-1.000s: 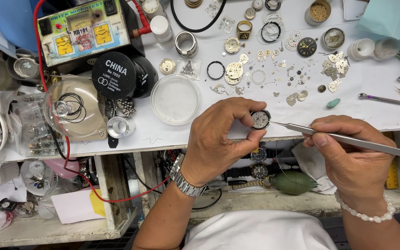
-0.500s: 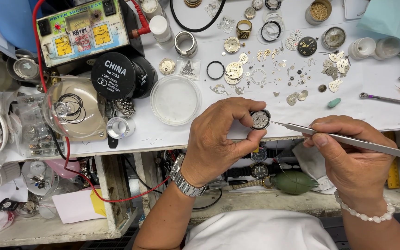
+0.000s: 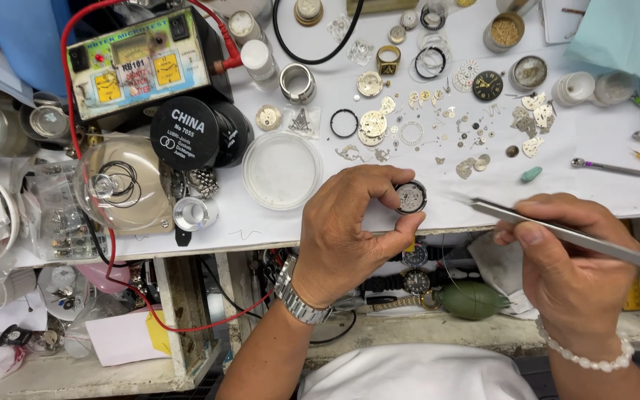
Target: Repairing or assembling a watch movement by placing tiny gears and components using tweezers.
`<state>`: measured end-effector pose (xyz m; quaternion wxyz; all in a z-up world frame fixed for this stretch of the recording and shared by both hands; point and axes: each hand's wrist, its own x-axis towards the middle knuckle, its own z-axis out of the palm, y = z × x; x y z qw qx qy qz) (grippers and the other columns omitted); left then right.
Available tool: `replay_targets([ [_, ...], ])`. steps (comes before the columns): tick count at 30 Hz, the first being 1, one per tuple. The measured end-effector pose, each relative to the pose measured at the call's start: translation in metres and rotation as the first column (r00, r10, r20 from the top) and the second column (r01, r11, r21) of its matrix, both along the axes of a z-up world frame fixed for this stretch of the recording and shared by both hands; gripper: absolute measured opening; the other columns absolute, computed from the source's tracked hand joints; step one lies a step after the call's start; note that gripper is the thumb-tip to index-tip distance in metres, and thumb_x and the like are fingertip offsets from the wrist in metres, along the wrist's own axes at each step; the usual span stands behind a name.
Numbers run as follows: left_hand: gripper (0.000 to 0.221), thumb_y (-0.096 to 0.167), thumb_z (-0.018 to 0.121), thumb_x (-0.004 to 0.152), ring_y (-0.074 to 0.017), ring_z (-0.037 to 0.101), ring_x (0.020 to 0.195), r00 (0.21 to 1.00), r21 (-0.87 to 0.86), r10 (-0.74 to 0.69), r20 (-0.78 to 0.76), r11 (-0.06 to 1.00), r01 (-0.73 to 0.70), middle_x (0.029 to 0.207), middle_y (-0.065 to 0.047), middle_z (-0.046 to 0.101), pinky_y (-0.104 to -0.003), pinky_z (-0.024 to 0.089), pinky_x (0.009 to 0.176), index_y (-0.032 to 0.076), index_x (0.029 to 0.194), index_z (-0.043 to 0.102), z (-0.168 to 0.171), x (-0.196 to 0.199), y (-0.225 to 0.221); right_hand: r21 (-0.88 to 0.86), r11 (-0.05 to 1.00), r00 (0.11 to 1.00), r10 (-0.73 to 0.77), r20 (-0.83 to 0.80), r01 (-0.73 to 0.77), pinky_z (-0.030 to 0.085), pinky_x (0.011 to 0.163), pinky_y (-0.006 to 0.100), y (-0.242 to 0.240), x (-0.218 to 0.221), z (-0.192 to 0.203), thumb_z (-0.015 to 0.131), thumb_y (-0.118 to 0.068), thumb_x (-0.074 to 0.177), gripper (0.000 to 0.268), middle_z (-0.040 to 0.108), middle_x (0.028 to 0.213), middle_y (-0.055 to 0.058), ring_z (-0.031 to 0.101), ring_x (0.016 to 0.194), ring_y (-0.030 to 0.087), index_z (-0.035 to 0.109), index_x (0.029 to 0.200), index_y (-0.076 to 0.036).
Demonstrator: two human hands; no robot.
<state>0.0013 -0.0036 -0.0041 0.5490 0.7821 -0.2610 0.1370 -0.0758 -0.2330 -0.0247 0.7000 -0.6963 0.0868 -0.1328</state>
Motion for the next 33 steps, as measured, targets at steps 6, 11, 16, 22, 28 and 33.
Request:
replay_targets([
  [6, 0.036, 0.014, 0.084, 0.087, -0.0226, 0.076, 0.101, 0.995, 0.058, 0.097, 0.029, 0.993, -0.098, 0.093, -0.002, 0.068, -0.035, 0.061, 0.083, 0.01, 0.103, 0.051, 0.001, 0.0, -0.003, -0.396, 0.904, 0.983, -0.114, 0.146, 0.164, 0.065, 0.084, 0.045, 0.011, 0.012, 0.01, 0.066, 0.014, 0.109, 0.024, 0.061, 0.11, 0.036, 0.071, 0.091, 0.043, 0.056, 0.127, 0.026],
  [11, 0.037, 0.035, 0.076, 0.085, -0.0268, 0.07, 0.083, 0.952, 0.066, 0.226, 0.208, 0.967, -0.244, 0.091, -0.015, 0.067, -0.036, 0.058, 0.067, 0.004, 0.087, 0.055, 0.006, 0.0, -0.007, -0.758, 0.634, 0.904, 0.222, 0.366, 0.152, 0.058, 0.088, 0.047, 0.01, 0.031, 0.009, 0.076, 0.014, 0.104, 0.016, 0.07, 0.111, 0.037, 0.07, 0.097, 0.044, 0.07, 0.119, 0.014],
  [16, 0.038, 0.036, 0.074, 0.088, -0.0222, 0.054, 0.06, 0.913, 0.003, 0.218, 0.344, 0.973, -0.233, 0.074, -0.008, 0.059, -0.033, 0.044, 0.052, 0.007, 0.077, 0.051, -0.007, -0.004, -0.011, -0.761, 0.625, 0.88, 0.249, 0.404, 0.173, 0.058, 0.084, 0.048, 0.008, 0.033, -0.001, 0.075, 0.02, 0.102, 0.019, 0.07, 0.109, 0.035, 0.069, 0.095, 0.045, 0.07, 0.119, 0.014],
  [22, 0.041, 0.035, 0.071, 0.092, -0.0216, 0.047, 0.052, 0.908, 0.017, 0.152, 0.39, 0.985, -0.172, 0.067, -0.007, 0.056, -0.032, 0.038, 0.046, 0.008, 0.07, 0.049, -0.009, -0.004, -0.01, -0.794, 0.57, 0.864, 0.27, 0.425, 0.212, 0.059, 0.086, 0.05, 0.009, 0.035, -0.005, 0.076, 0.02, 0.101, 0.018, 0.073, 0.11, 0.031, 0.072, 0.095, 0.044, 0.069, 0.115, 0.012],
  [28, 0.043, 0.033, 0.07, 0.093, -0.022, 0.043, 0.051, 0.911, 0.027, 0.13, 0.392, 0.988, -0.152, 0.067, -0.006, 0.054, -0.033, 0.035, 0.046, 0.008, 0.069, 0.046, -0.009, -0.004, -0.009, -0.807, 0.566, 0.854, 0.324, 0.407, 0.169, 0.058, 0.085, 0.05, 0.01, 0.038, -0.002, 0.075, 0.021, 0.1, 0.021, 0.072, 0.109, 0.032, 0.072, 0.093, 0.042, 0.069, 0.118, 0.01],
  [33, 0.044, 0.034, 0.069, 0.093, -0.0205, 0.041, 0.05, 0.894, 0.013, 0.147, 0.424, 0.986, -0.169, 0.065, -0.005, 0.052, -0.032, 0.033, 0.044, 0.009, 0.067, 0.043, -0.012, -0.004, -0.011, -0.81, 0.577, 0.838, 0.387, 0.384, 0.105, 0.059, 0.086, 0.049, 0.014, 0.043, 0.007, 0.07, 0.016, 0.101, 0.02, 0.07, 0.109, 0.034, 0.072, 0.094, 0.042, 0.068, 0.119, 0.01],
])
